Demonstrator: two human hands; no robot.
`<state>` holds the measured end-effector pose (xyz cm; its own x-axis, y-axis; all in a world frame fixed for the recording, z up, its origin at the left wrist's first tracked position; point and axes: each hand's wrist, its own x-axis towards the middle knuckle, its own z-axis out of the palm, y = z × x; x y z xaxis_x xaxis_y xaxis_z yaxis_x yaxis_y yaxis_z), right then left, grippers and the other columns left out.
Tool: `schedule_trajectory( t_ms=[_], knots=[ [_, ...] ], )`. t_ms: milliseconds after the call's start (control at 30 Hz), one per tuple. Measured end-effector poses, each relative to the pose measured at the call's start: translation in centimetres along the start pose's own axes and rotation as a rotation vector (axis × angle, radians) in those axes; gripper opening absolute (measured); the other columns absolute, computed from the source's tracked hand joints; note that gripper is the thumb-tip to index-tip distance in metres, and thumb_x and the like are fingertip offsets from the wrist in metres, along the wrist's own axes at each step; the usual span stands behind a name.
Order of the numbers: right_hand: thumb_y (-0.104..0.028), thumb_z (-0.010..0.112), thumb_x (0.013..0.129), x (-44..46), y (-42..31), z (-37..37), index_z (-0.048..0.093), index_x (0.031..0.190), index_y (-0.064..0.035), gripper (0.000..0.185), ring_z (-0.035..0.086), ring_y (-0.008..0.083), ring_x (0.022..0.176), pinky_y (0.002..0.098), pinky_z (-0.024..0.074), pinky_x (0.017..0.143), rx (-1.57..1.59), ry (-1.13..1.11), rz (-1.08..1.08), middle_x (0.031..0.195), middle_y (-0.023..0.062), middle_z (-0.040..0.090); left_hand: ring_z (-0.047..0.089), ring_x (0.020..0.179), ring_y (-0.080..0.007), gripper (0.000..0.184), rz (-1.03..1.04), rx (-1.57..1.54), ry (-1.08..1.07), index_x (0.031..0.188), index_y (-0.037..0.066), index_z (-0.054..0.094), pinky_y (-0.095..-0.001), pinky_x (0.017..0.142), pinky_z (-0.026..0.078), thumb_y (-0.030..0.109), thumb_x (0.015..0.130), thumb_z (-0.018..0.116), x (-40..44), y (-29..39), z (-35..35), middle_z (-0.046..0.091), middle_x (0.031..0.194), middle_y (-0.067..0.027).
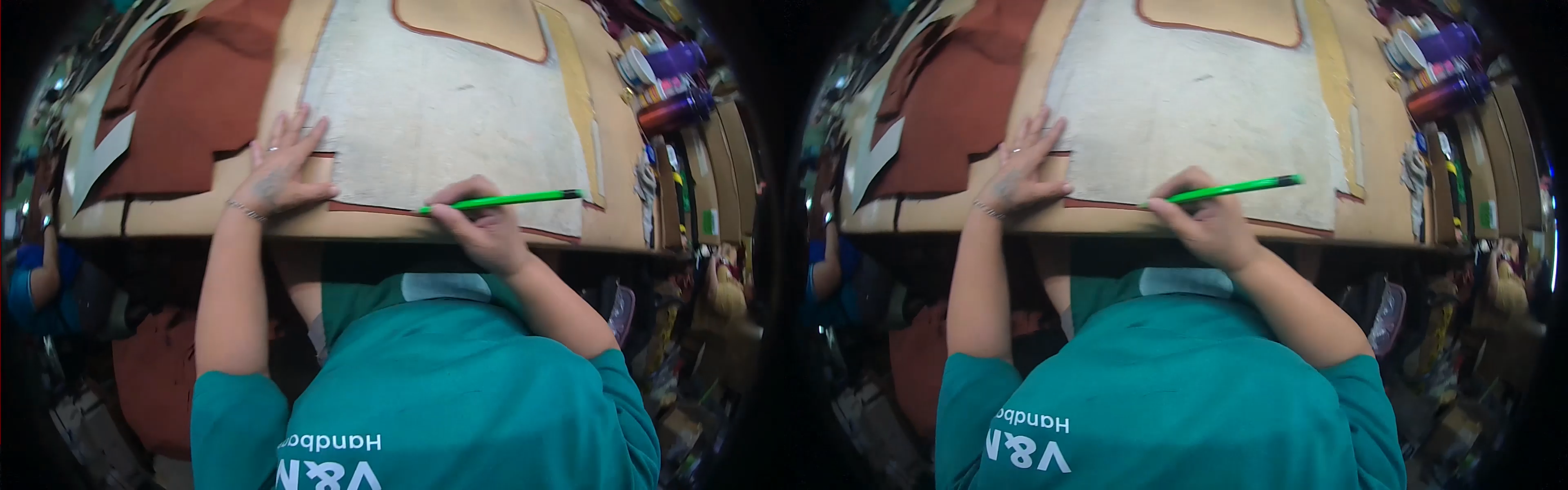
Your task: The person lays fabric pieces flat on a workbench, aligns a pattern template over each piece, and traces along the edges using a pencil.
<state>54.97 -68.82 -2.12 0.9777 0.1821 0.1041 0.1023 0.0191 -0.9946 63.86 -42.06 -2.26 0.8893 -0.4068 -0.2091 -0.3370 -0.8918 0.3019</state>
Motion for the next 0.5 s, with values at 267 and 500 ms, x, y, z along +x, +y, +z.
schedule_trajectory(
  t_ms=[267,500],
  knots=[
    [-0.008,0.062,0.08,4.2,2.8,7.6,0.052,0.077,-0.0001,0.013,0.062,0.0142,0.068,0.0244,0.0474,0.059,-0.077,-0.056,-0.142,0.071,0.0097,0.064,0.004,0.134,-0.0316,0.094,0.0,0.026,0.06,0.137,0.025,0.025,-0.0613,0.1,0.009,0.055,0.058,0.066,-0.1,0.0,0.4,0.008,0.146,-0.0056],
    [-0.01,0.062,0.08,4.0,1.9,7.4,0.053,0.078,-0.002,0.013,0.059,0.0126,0.063,0.0244,0.0455,0.056,-0.23,-0.043,-0.139,0.069,0.0073,0.062,0.004,0.134,-0.0317,0.094,0.001,0.023,0.051,0.137,0.025,0.026,-0.0619,0.1,0.008,0.054,0.057,0.067,0.0,0.1,0.3,0.008,0.146,-0.0055]
  ],
)
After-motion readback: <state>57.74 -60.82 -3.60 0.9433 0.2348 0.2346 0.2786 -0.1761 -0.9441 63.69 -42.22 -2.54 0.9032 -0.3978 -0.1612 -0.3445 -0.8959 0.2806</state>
